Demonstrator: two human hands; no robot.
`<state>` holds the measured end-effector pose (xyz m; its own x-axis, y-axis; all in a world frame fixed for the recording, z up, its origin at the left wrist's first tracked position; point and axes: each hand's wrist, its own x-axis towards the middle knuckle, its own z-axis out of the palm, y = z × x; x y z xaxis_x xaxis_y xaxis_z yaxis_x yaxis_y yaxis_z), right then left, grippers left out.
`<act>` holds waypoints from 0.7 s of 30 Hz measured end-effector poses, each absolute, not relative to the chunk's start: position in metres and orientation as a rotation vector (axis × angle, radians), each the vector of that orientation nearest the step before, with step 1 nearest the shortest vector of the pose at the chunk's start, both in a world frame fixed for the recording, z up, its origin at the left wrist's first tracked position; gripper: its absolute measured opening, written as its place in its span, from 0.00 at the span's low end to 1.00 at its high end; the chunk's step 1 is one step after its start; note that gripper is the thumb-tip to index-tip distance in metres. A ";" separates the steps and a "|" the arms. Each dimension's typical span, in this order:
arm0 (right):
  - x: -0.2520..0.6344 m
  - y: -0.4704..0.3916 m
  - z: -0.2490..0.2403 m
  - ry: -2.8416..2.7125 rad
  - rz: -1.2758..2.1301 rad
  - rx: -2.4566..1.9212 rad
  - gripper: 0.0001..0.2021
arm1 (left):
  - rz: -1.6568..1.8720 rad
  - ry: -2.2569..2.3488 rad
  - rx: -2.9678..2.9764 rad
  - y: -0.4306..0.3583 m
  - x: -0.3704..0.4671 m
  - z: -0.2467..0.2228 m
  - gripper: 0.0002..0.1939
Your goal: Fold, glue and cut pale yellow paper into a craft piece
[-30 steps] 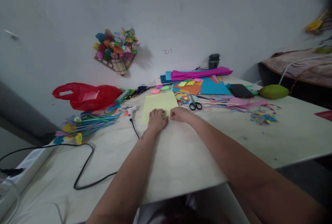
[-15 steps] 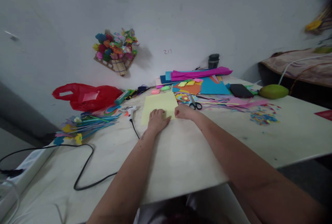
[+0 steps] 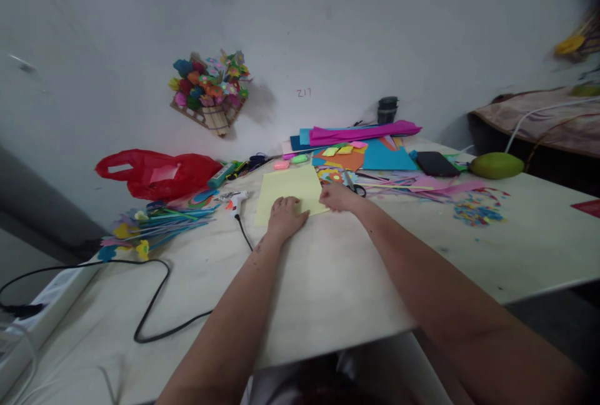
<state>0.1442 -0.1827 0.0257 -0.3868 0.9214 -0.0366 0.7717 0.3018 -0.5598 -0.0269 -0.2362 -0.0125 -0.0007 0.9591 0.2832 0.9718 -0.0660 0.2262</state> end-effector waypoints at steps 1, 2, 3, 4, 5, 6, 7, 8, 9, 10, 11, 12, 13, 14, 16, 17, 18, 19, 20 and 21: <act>0.144 -0.183 0.026 -2.295 0.705 -1.502 0.08 | -0.571 -2.121 -2.198 -0.236 -0.027 -0.012 0.23; 0.143 -0.184 0.027 -2.314 0.673 -1.467 0.09 | -0.572 -2.120 -2.198 -0.237 -0.027 -0.012 0.23; 0.142 -0.185 0.028 -2.333 0.628 -1.434 0.09 | -0.571 -2.120 -2.198 -0.237 -0.027 -0.012 0.23; 0.141 -0.185 0.029 -2.345 0.571 -1.405 0.09 | -0.570 -2.120 -2.199 -0.237 -0.027 -0.012 0.23; 0.141 -0.186 0.031 -2.351 0.510 -1.385 0.09 | -0.569 -2.119 -2.200 -0.237 -0.027 -0.012 0.23; 0.140 -0.187 0.032 -2.353 0.457 -1.370 0.09 | -0.569 -2.118 -2.199 -0.237 -0.027 -0.012 0.23; 0.140 -0.188 0.033 -2.355 0.425 -1.361 0.09 | -0.568 -2.118 -2.196 -0.237 -0.027 -0.012 0.23; 0.140 -0.189 0.035 -2.365 0.419 -1.356 0.10 | -0.567 -2.117 -2.193 -0.237 -0.026 -0.012 0.23; 0.140 -0.190 0.036 -2.388 0.428 -1.354 0.10 | -0.566 -2.115 -2.191 -0.237 -0.026 -0.012 0.23; 0.140 -0.192 0.037 -2.425 0.437 -1.354 0.10 | -0.567 -2.111 -2.188 -0.237 -0.026 -0.012 0.23; 0.140 -0.194 0.039 -2.468 0.431 -1.355 0.10 | -0.569 -2.107 -2.187 -0.237 -0.026 -0.012 0.24; 0.140 -0.196 0.041 -2.512 0.405 -1.355 0.11 | -0.571 -2.102 -2.187 -0.237 -0.025 -0.012 0.24; 0.140 -0.198 0.043 -2.558 0.365 -1.353 0.11 | -0.574 -2.097 -2.188 -0.237 -0.025 -0.012 0.24; 0.141 -0.200 0.044 -2.600 0.321 -1.346 0.12 | -0.576 -2.095 -2.188 -0.237 -0.025 -0.012 0.24; 0.140 -0.204 0.047 -2.667 0.259 -1.322 0.12 | -0.577 -2.096 -2.185 -0.237 -0.025 -0.012 0.24; 0.140 -0.205 0.047 -2.691 0.240 -1.308 0.13 | -0.576 -2.098 -2.186 -0.237 -0.025 -0.013 0.23; 0.139 -0.206 0.047 -2.709 0.215 -1.294 0.13 | -0.576 -2.099 -2.187 -0.237 -0.026 -0.013 0.23; 0.139 -0.207 0.046 -2.720 0.180 -1.282 0.14 | -0.574 -2.101 -2.188 -0.237 -0.026 -0.013 0.22; 0.138 -0.207 0.046 -2.725 0.140 -1.270 0.15 | -0.572 -2.104 -2.187 -0.237 -0.026 -0.013 0.22; 0.138 -0.206 0.045 -2.724 0.099 -1.258 0.16 | -0.572 -2.106 -2.186 -0.236 -0.026 -0.014 0.22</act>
<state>0.1378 -0.2063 0.0447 -0.6407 0.7614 0.0989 0.7522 0.6483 -0.1177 -0.0265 -0.2363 -0.0136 0.0022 0.9546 0.2978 0.9742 -0.0692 0.2149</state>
